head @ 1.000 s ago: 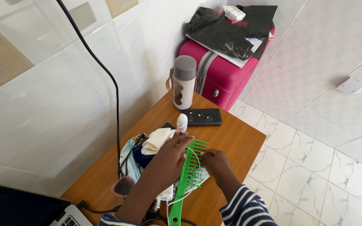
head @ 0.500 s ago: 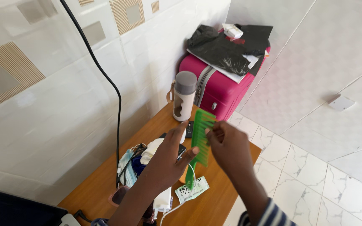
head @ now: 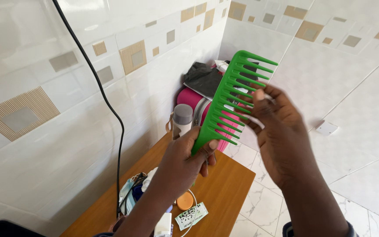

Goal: The person packs a handbag with daily essentials. They place a wallet, a small pouch, a comb, a folded cloth, a lotion bottle, a notebook, and a compact mirror into the bag one by one.

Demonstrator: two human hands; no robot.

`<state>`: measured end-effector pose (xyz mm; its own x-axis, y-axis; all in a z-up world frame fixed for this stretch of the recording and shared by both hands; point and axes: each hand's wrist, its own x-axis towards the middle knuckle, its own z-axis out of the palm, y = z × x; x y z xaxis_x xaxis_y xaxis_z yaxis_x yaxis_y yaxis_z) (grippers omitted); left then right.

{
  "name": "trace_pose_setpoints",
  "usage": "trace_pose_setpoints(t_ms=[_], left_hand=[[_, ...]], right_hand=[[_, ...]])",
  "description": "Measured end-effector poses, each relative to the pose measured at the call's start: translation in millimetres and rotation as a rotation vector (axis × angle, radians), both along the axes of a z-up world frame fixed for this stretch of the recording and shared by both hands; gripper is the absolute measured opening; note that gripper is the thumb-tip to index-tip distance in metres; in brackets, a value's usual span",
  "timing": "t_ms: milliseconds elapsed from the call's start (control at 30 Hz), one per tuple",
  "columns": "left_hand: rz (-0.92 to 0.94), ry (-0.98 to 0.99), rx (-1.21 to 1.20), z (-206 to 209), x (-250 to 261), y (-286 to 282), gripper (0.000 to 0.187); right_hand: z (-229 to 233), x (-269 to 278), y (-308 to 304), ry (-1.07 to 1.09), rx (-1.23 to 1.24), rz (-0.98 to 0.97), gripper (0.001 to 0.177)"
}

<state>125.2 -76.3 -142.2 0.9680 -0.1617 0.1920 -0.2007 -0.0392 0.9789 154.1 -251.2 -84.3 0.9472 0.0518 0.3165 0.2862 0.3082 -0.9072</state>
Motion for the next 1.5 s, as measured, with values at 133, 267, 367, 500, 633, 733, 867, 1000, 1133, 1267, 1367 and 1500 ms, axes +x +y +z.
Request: trace_pose_setpoints(t_ms=[133,267,367,500,633,733,867,1000,1133,1267,1367,1500], left_hand=[[-0.046,0.187,-0.049,9,-14,-20,0.045],[-0.162,0.389,-0.041,-12,-7,-36,0.064],[-0.214,0.459,-0.272,-59,11,-47,0.068],[0.003,0.028,0.450,-152,24,-65,0.045],[-0.047,-0.187,0.851,-241,24,-70,0.025],[-0.019,-0.264,1.198,-286,22,-68,0.024],[0.047,-0.312,1.393,-310,24,-63,0.019],[0.079,-0.272,1.337,-311,25,-61,0.021],[0.073,-0.312,1.360,-298,26,-57,0.018],[-0.028,-0.095,1.156,-268,35,-53,0.014],[0.067,0.029,0.863,-239,27,-44,0.011],[0.187,0.087,0.589,-190,42,-36,0.005]], right_hand=[[-9,-18,0,0.218,-0.023,0.219,0.050],[-15,-24,-8,0.360,-0.018,0.162,0.049],[-21,-22,-23,0.346,-0.051,0.096,0.051],[-39,-20,-46,0.330,-0.079,0.055,0.053],[-67,-17,-59,0.375,-0.072,0.056,0.054],[-90,-17,-64,0.454,-0.090,0.037,0.054],[-114,-15,-67,0.523,-0.078,0.039,0.051],[-126,-10,-68,0.545,-0.069,0.042,0.049],[-127,-7,-67,0.545,-0.079,0.044,0.049],[-122,-4,-67,0.537,-0.072,0.048,0.048],[-116,-3,-66,0.520,-0.077,0.052,0.049],[-103,-6,-68,0.504,-0.092,0.033,0.050]])
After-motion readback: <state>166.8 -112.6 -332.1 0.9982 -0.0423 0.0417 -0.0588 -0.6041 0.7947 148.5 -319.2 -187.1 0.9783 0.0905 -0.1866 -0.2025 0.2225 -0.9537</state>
